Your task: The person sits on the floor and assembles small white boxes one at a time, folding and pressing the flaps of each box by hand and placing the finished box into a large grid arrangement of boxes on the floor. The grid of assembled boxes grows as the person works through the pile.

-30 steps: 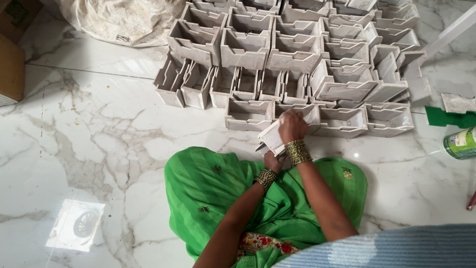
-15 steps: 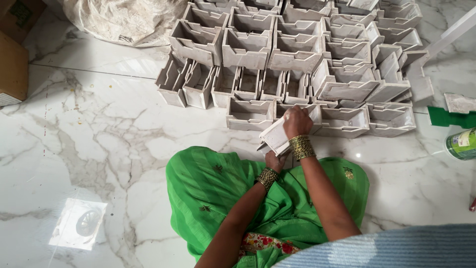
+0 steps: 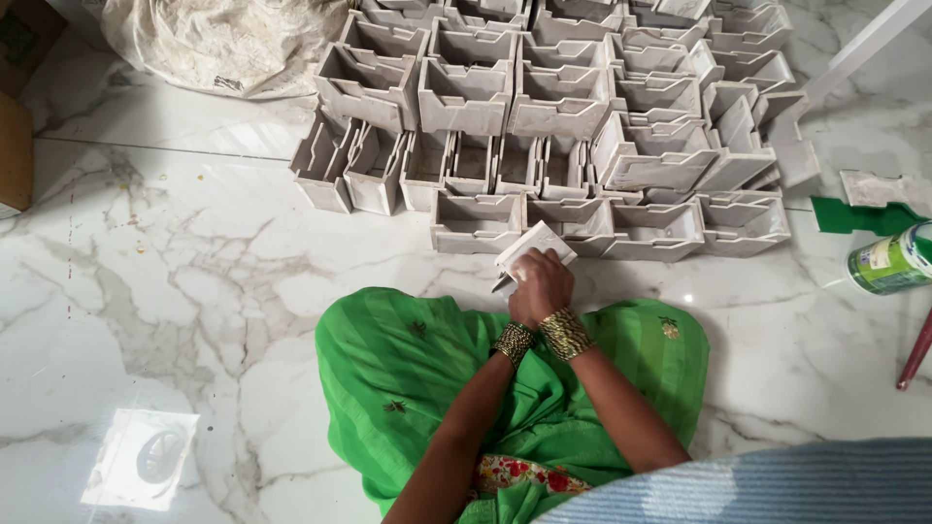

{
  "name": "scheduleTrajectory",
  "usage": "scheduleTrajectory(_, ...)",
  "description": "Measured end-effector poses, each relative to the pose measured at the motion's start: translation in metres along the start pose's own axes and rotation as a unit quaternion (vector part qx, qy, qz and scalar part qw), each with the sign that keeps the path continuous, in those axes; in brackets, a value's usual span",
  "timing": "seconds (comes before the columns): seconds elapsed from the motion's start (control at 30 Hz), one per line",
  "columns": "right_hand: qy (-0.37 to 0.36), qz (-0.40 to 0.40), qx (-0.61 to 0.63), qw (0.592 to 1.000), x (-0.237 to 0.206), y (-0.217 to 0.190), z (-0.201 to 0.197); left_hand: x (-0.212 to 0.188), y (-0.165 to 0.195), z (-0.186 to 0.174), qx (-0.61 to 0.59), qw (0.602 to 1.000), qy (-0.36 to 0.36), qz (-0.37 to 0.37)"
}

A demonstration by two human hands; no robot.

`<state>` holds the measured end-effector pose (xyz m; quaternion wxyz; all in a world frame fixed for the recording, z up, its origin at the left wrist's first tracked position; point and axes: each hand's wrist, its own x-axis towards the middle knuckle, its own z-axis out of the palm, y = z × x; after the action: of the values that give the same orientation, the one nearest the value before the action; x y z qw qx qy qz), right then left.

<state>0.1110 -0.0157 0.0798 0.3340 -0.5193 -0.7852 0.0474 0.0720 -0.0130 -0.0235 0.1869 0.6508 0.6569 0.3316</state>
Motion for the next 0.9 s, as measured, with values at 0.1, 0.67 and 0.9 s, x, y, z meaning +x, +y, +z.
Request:
scheduleTrajectory(0.1,0.045,0.02,-0.068,0.996,-0.007,0.03,-0.013,-0.01,-0.009,-0.009,-0.15,0.988,0.033,-0.005)
scheduleTrajectory(0.67,0.062,0.024,-0.057,0.996,-0.025,0.023,-0.024,-0.01,-0.011,-0.007,-0.182,0.981,0.058,-0.008)
scheduleTrajectory(0.9,0.088,0.092,-0.111,0.986,-0.003,0.043,-0.027,-0.009,-0.01,-0.011,-0.192,0.98,0.044,0.01)
